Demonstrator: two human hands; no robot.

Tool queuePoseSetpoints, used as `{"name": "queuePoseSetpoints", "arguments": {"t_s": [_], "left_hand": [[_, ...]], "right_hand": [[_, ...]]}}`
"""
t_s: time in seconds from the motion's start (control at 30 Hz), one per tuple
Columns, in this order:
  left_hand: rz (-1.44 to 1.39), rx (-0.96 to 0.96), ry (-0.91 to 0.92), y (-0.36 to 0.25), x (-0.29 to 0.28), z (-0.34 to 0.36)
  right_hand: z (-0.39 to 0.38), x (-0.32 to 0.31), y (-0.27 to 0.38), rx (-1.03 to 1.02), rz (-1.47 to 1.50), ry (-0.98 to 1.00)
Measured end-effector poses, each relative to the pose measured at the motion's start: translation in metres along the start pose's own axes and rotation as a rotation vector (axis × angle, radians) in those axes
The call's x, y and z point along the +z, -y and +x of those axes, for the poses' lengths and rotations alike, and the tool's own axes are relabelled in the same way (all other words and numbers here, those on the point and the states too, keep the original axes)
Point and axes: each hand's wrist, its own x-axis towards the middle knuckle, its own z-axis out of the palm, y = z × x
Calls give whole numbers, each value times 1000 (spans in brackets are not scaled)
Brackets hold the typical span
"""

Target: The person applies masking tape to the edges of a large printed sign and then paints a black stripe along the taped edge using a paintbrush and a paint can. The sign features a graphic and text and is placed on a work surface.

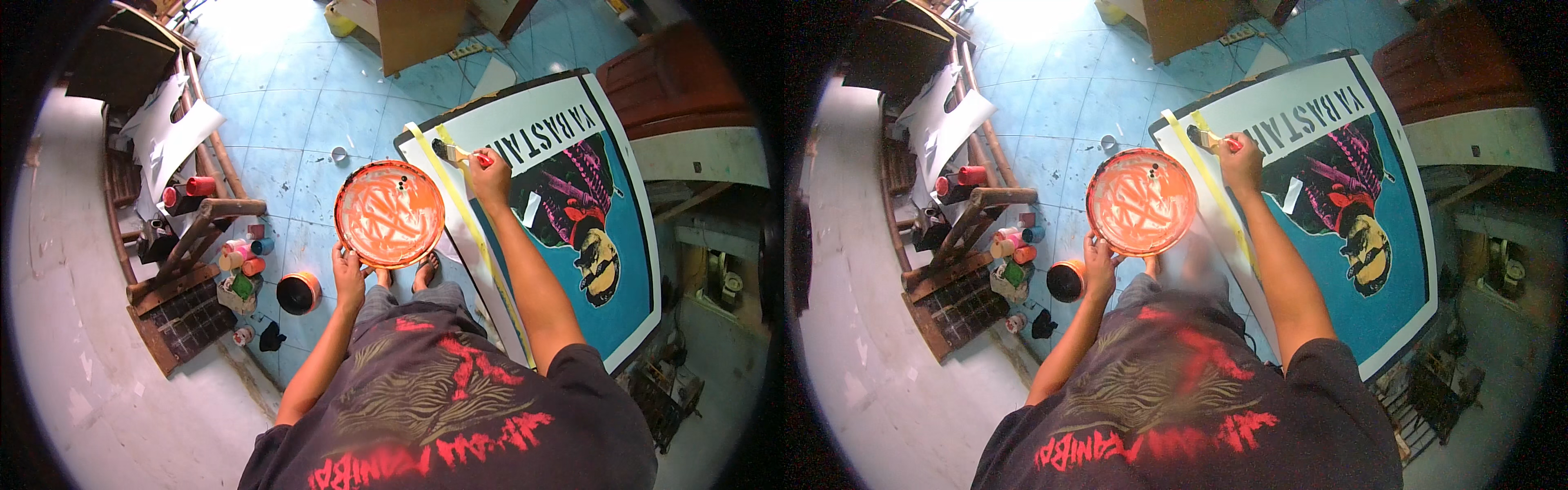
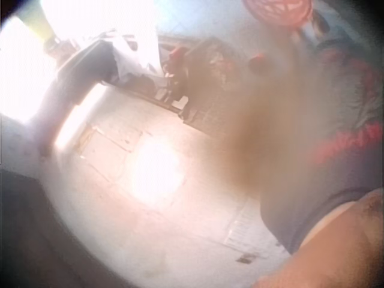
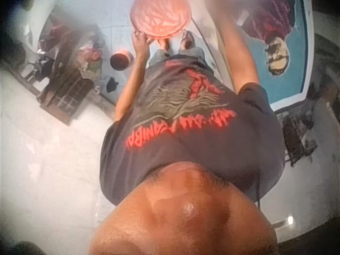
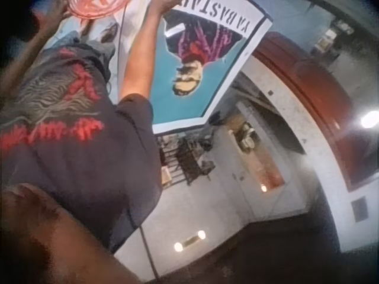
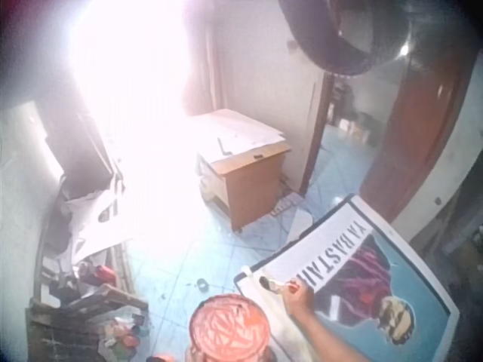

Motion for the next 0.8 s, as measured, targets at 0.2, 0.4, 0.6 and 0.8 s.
{"name": "queuePoseSetpoints", "arguments": {"t_s": [0.2,0.4,0.6,0.8], "left_hand": [[8,22,2,0,2,0],[-14,29,33,3,-3,2],[-30,41,30,1,-2,-3],[-36,45,13,0,-3,-8]], "right_hand": [[-13,-13,-3,9,7,34],[-18,-33,18,-132,17,124],[6,-46,31,-519,-55,340],[24,-39,34,-628,-129,434]]}}
